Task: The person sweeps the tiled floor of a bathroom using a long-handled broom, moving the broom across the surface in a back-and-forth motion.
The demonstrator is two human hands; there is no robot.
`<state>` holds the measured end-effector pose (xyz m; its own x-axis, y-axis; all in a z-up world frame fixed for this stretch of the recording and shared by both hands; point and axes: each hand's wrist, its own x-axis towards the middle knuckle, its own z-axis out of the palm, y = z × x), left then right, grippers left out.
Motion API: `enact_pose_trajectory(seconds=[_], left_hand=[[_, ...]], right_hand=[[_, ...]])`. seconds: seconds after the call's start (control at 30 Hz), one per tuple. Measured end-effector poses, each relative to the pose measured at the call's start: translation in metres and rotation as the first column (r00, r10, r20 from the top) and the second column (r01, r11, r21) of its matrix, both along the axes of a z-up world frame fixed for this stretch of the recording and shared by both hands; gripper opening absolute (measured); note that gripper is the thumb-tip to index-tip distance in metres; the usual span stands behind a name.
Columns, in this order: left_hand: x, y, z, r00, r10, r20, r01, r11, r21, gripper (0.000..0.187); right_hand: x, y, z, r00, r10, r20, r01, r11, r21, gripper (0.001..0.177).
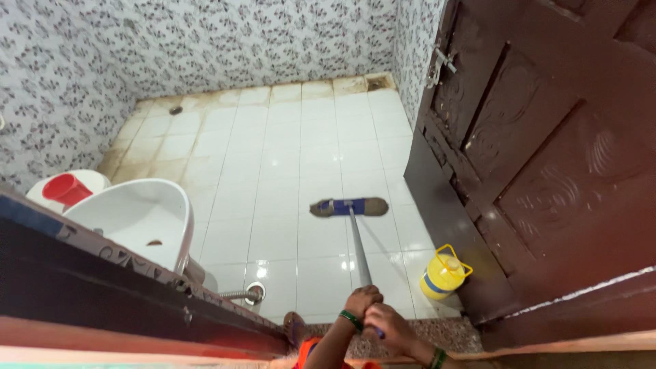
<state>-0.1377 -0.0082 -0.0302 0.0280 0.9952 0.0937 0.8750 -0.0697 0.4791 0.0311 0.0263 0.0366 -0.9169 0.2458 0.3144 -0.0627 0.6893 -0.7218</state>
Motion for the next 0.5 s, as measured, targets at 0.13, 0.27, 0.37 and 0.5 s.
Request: enact_pose_trajectory(seconds=[0.13, 0.27, 0.37, 0.5], left_hand=[[0.018, -0.036, -0.007, 0.993, -0.046, -0.111, 0.025, 0.982, -0.189, 0.02], [0.061, -0.043, -0.012, 0.977, -0.024, -0.21, -0.027, 0.971, -0.236, 0.021], [0.104, -0.032, 0.005, 0.988, 0.049, -0.145, -0.085, 0.964, -0.253, 0.016], [0.157, -0.018, 0.08, 0.986, 0.008, -0.169, -0.069, 0.931, -0.359, 0.032]], right_hand=[[0.017, -0.031, -0.014, 0.995, 0.095, 0.031, -0.099, 0.986, 0.138, 0.017], [0.05, -0.033, -0.011, 0.997, 0.074, -0.026, -0.069, 0.983, 0.17, 0.024], [0.092, -0.025, 0.021, 0.996, 0.039, -0.08, -0.027, 0.988, 0.152, 0.023], [0.125, -0.007, 0.088, 0.922, 0.002, -0.387, 0.056, 0.989, 0.138, 0.025]])
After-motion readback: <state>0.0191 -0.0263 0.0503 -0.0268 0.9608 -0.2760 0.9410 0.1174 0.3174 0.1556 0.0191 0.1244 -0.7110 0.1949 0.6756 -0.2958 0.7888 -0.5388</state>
